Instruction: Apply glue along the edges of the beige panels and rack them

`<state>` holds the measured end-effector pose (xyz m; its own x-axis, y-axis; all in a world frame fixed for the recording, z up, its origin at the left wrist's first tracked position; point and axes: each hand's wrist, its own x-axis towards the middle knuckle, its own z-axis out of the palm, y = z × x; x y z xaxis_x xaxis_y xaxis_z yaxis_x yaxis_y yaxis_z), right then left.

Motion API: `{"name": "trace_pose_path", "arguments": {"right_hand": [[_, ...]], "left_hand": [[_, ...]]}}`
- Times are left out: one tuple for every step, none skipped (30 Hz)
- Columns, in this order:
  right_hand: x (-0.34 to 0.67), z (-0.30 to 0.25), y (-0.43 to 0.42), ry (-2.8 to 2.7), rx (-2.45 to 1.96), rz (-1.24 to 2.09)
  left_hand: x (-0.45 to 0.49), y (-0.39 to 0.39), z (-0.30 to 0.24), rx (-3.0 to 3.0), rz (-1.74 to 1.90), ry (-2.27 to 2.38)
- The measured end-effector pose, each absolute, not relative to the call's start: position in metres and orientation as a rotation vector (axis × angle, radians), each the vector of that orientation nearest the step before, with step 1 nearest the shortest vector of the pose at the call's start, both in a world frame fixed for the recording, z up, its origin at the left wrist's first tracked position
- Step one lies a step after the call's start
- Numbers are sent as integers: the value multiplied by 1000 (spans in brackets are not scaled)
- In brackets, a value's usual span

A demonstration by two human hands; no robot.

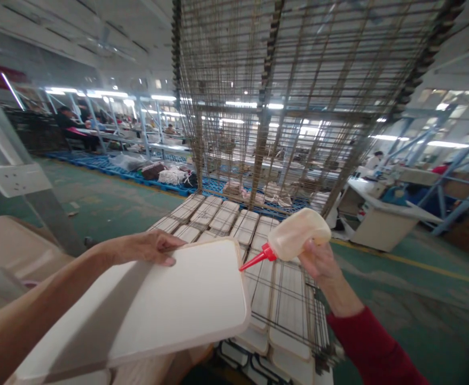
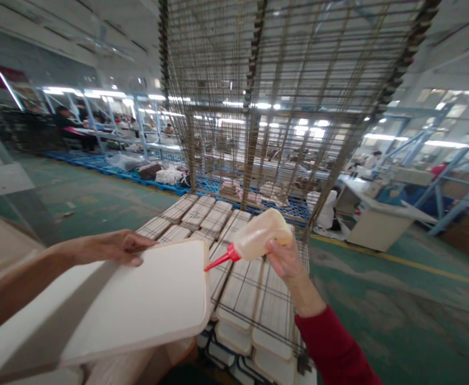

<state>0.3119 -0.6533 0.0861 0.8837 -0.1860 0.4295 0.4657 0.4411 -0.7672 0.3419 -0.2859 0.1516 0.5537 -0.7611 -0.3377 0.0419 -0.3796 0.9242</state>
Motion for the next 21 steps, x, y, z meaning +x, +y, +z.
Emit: {"name": "trace_pose_path", "arguments": {"right_hand": [[311,86,-653,-302,-1040,-415],[310,86,-653,-304,-1041,-418],[309,86,-652,-306,-1042,-419],[308,85,-652,-308,-1044,-419],[307,85,-652,-311,-1047,-417],[306,85,-652,-312,-1051,-417],[305,85,-652,-312,-1054,-418],[304,85,-652,-312,-1058,-419],[303,85,-652,-316,-1063,-417],[303,86,-652,-323,-1067,-413],[302,86,-652,-332,-1071,-409],[300,87,-652,-344,-1073,-405],[299,87,-652,-356,-1073,-402],[299,88,-651,-366,-1071,-400],[298,88,-651,-370,-1070,-399],[297,88,-651,-371,-1070,-399],[296,88,-651,-371,-1071,-398],[296,88,-651,-368,-1072,-397],[295,87,-652,-366,-1073,-394],[295,87,-652,-366,-1073,-391],[294,86,-653,-367,-1073,-385]], "left_hand": [[341,-286,153,1757,-977,-595],[341,-287,154,1755,-979,-589],[340,-288,155,1750,-978,-581],[339,-288,156,1743,-977,-568],[339,-289,157,1737,-974,-551],[338,-290,158,1729,-970,-533],[337,-291,158,1723,-964,-514],[336,-292,159,1718,-959,-497],[336,-292,160,1715,-956,-483],[336,-292,160,1715,-956,-477],[336,-292,160,1717,-959,-483],[336,-292,160,1721,-968,-498],[337,-292,160,1727,-979,-520],[338,-291,160,1730,-987,-547],[339,-291,159,1733,-993,-574],[340,-290,158,1735,-996,-594],[341,-289,157,1736,-1001,-606],[342,-289,156,1736,-1006,-612],[343,-288,156,1734,-1012,-616],[343,-287,155,1731,-1015,-619],[343,-286,155,1728,-1016,-622]]}}
